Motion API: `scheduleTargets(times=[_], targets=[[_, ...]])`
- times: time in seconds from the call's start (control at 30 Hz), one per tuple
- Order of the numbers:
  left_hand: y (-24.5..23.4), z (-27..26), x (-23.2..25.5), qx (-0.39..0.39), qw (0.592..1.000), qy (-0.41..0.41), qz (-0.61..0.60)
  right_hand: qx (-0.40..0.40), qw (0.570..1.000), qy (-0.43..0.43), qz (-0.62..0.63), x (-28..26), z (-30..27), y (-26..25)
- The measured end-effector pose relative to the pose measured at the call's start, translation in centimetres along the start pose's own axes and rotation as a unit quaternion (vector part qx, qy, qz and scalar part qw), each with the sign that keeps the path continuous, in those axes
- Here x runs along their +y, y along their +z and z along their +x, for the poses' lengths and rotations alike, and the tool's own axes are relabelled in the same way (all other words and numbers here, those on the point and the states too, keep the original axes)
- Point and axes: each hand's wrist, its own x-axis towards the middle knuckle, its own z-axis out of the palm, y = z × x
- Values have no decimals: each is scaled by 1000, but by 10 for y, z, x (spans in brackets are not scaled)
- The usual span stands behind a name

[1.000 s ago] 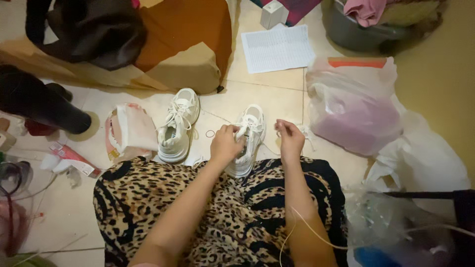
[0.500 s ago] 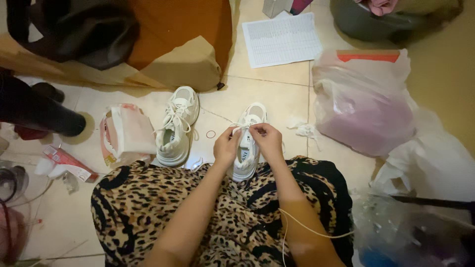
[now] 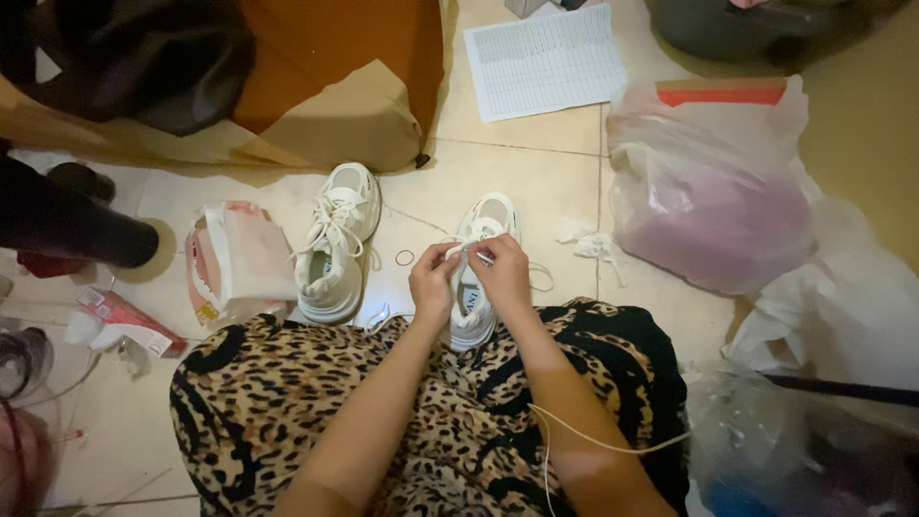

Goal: The person sits on the floor and removes the laces from a pair of white sneakers, then re-laces one shoe by threading the laces through the eyelets and tying them. The other shoe remains unlaced on the floor.

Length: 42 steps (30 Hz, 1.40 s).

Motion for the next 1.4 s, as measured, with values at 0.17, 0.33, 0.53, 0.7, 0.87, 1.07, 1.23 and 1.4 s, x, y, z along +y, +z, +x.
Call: scheduleTargets(times=[0.17,0.33,0.53,0.7,0.87,1.07,1.23,1.4], targets=[[2,-2,1,7,1000,10,25,32,998,-38,-45,-6,-4,5],[4,-4,11,9,997,-20,69,57,994,-44,-86,-8,-8,12],[3,-7,21,20,984,47,168,61,989,-110,-83,-13,-11,7],[8,-2,20,19,985,-1,171,83,995,-27,-54,-17,-13,3],[8,-4,29,10,983,36,182,75,997,27,4,-24,-8,4],[11,-4,27,62,951,142,267,58,991,43,-116,-24,-13,1],[1,14,37,169,953,195,161,60,971,139,-184,-22,-16,-8],[-48,27,87,236,929,283,34,76,957,205,-192,-18,-19,-7]])
